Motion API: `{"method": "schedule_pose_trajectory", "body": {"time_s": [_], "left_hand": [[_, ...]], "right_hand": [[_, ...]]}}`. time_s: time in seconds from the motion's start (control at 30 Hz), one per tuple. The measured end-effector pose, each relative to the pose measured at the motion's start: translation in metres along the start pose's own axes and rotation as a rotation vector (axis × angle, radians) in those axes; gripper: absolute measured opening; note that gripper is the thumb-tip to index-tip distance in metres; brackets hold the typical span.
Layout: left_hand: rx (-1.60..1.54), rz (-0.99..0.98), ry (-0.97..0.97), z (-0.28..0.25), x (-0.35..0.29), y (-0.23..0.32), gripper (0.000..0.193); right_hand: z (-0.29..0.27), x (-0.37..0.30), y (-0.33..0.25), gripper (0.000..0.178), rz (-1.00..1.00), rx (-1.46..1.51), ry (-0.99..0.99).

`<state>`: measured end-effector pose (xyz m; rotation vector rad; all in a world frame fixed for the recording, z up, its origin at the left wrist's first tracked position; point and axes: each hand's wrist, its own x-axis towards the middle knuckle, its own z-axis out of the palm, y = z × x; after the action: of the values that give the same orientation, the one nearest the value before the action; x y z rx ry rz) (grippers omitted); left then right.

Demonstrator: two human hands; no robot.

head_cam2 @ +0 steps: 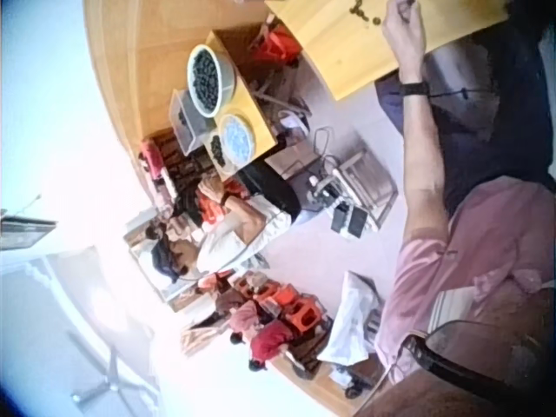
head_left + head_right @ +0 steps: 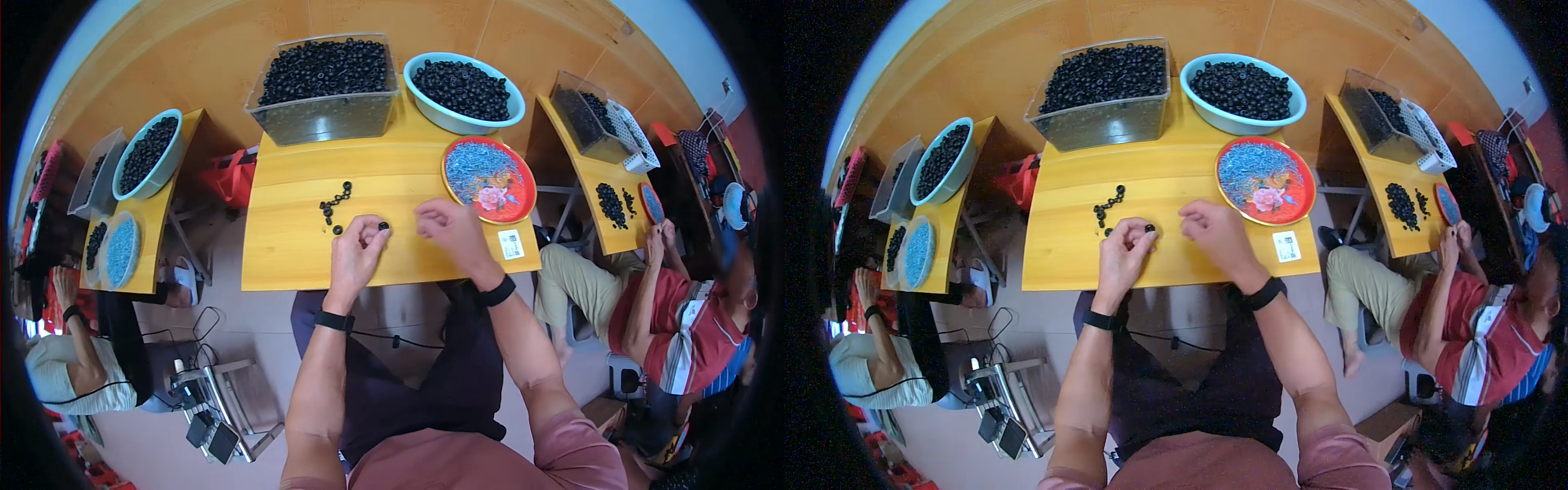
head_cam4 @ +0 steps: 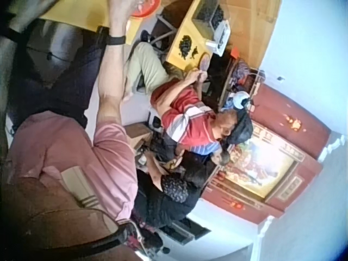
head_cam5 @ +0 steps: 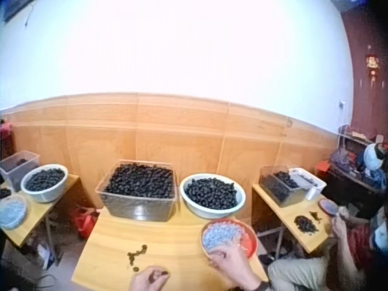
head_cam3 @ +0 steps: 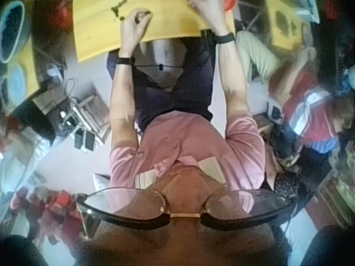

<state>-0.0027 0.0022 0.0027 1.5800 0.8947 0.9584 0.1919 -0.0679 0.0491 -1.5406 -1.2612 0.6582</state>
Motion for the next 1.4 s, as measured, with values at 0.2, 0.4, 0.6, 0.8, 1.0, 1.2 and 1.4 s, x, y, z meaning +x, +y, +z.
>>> {"method": "schedule_pose_trajectory", "body": {"time_s": [0.2,0.4,0.6,0.8,1.0,1.2,1.4], "left_hand": [[-0.025,0.019,0.038,0.001,0.000,0.004,0.017],[0.011,-0.002,0.070,-0.001,0.001,0.004,0.017],[0.063,0.016,0.083,-0.001,0.001,0.003,0.017],[0.118,0.044,0.074,0.001,-0.003,0.006,0.017],[0.233,0.114,0.042,0.005,-0.003,0.007,0.018],[0.203,0.121,0.078,0.004,-0.004,0.003,0.018],[0.249,0.137,0.079,0.003,-0.002,0.003,0.019]], "right_hand": [[0.054,-0.009,0.008,0.017,-0.099,-0.029,-0.003],[0.054,-0.007,0.009,0.016,-0.214,-0.225,0.019],[0.057,-0.005,0.022,0.017,-0.178,-0.082,0.117],[0.057,-0.003,0.025,0.013,-0.122,-0.050,0.088],[0.055,-0.005,0.028,0.012,-0.096,-0.007,0.130],[0.055,-0.006,0.023,0.012,-0.083,-0.018,0.122],[0.056,-0.006,0.026,0.010,-0.180,0.034,0.101]]}}
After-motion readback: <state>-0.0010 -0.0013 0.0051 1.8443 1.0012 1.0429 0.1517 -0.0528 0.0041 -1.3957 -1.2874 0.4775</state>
